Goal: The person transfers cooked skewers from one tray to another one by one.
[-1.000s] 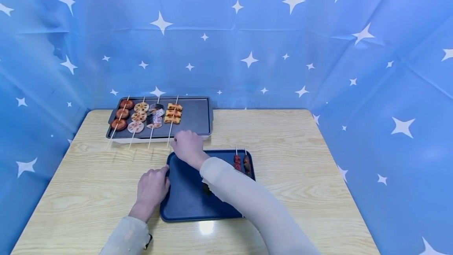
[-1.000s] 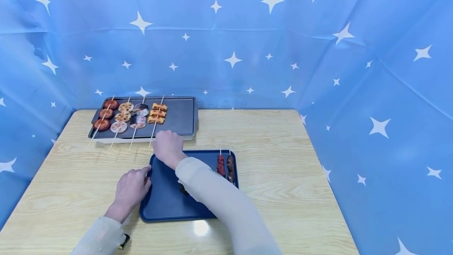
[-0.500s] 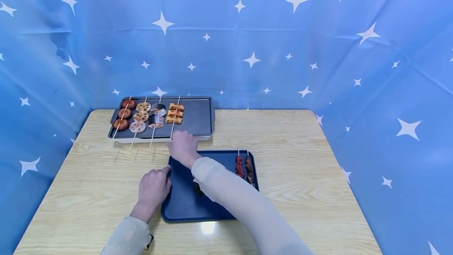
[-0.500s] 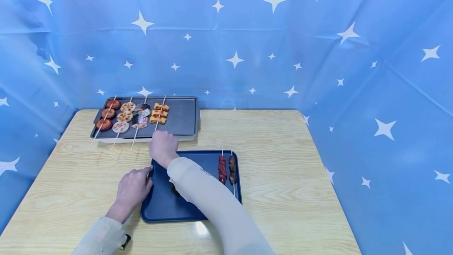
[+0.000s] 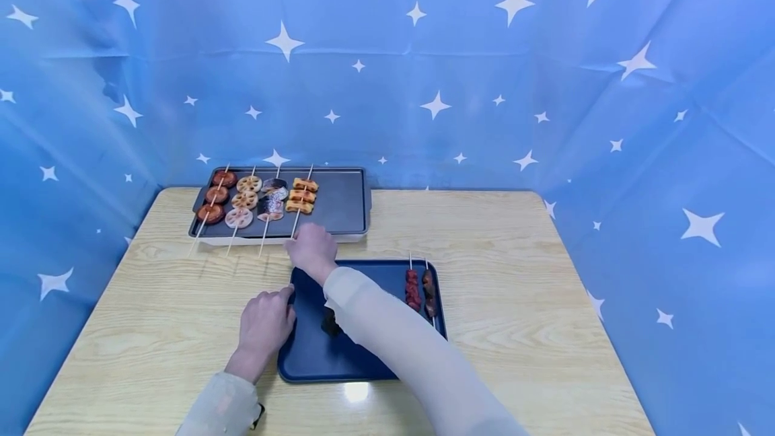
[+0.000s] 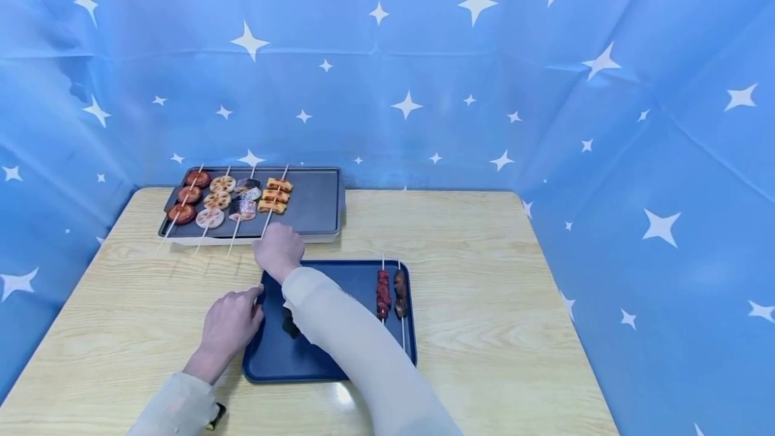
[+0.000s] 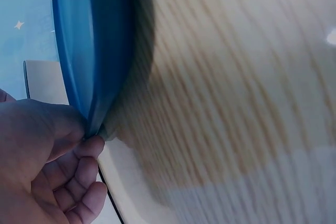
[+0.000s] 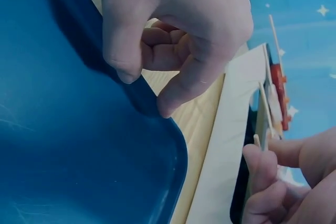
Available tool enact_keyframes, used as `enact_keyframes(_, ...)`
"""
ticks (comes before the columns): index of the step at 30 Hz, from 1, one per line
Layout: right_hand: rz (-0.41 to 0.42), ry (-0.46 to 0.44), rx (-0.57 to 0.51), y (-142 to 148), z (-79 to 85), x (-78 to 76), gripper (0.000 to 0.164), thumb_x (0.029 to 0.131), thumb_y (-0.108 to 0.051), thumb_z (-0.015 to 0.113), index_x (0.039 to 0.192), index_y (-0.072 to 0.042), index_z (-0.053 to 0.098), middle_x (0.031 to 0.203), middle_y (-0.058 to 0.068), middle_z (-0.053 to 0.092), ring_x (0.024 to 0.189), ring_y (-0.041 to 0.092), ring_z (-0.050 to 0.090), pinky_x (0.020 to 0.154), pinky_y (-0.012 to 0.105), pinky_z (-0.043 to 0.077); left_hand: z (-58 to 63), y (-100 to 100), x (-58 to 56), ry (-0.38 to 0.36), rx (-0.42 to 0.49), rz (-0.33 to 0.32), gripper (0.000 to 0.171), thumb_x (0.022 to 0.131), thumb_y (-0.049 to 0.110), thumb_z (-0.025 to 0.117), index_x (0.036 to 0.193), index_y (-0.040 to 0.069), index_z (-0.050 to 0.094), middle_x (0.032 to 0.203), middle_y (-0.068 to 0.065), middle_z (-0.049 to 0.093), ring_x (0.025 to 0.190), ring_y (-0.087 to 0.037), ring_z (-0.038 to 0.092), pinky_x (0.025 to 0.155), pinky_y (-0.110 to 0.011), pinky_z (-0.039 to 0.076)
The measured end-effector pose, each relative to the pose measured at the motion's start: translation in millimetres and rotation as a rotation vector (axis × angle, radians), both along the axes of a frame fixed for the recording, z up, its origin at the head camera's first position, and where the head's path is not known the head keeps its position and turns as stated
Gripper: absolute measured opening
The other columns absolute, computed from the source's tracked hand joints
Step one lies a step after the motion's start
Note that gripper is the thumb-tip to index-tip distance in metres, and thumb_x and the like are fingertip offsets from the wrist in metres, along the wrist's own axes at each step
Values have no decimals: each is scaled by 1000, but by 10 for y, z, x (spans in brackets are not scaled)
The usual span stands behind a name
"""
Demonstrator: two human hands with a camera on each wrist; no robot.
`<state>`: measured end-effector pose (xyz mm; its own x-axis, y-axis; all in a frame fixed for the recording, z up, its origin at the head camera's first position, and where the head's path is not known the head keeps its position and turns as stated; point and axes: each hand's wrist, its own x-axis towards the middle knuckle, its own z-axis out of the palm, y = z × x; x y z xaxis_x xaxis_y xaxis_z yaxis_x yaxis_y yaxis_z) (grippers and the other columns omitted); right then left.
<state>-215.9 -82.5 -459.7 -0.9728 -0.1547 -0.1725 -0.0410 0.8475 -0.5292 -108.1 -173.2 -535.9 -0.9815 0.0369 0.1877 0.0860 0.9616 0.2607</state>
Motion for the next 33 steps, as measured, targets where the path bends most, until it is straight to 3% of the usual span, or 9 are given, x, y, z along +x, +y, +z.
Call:
enact_keyframes(14,-65,-47,72,-113,-25,-16,57,93,-39,63,46,-19,37,42,-6,23,37,11,29,38,26,22,-15,-8,10,13,9,-4,34,79,9,70,113,4,71,88,-14,75,72,-32,66,61,-46,50)
enact_keyframes(19,-69,-73,12,-101,-40,-32,57,93,-36,64,45,-19,37,41,-6,23,36,11,27,37,26,21,-3,-7,12,17,-1,-6,34,79,9,70,112,3,71,87,-14,74,71,-32,66,59,-45,50)
enact_keyframes(28,-72,-201,-127,13,-37,-81,56,93,-27,61,43,-20,36,40,-6,26,36,13,24,40,26,18,-12,8,10,7,-18,3,33,80,10,70,113,5,71,87,-13,75,69,-31,65,59,-44,49)
enact_keyframes(33,-75,-226,-184,66,-33,-103,54,91,-29,64,44,-20,39,42,-6,29,40,14,29,43,27,22,-13,-2,5,9,-23,2,33,79,10,70,112,5,72,85,-12,74,68,-31,64,57,-43,48)
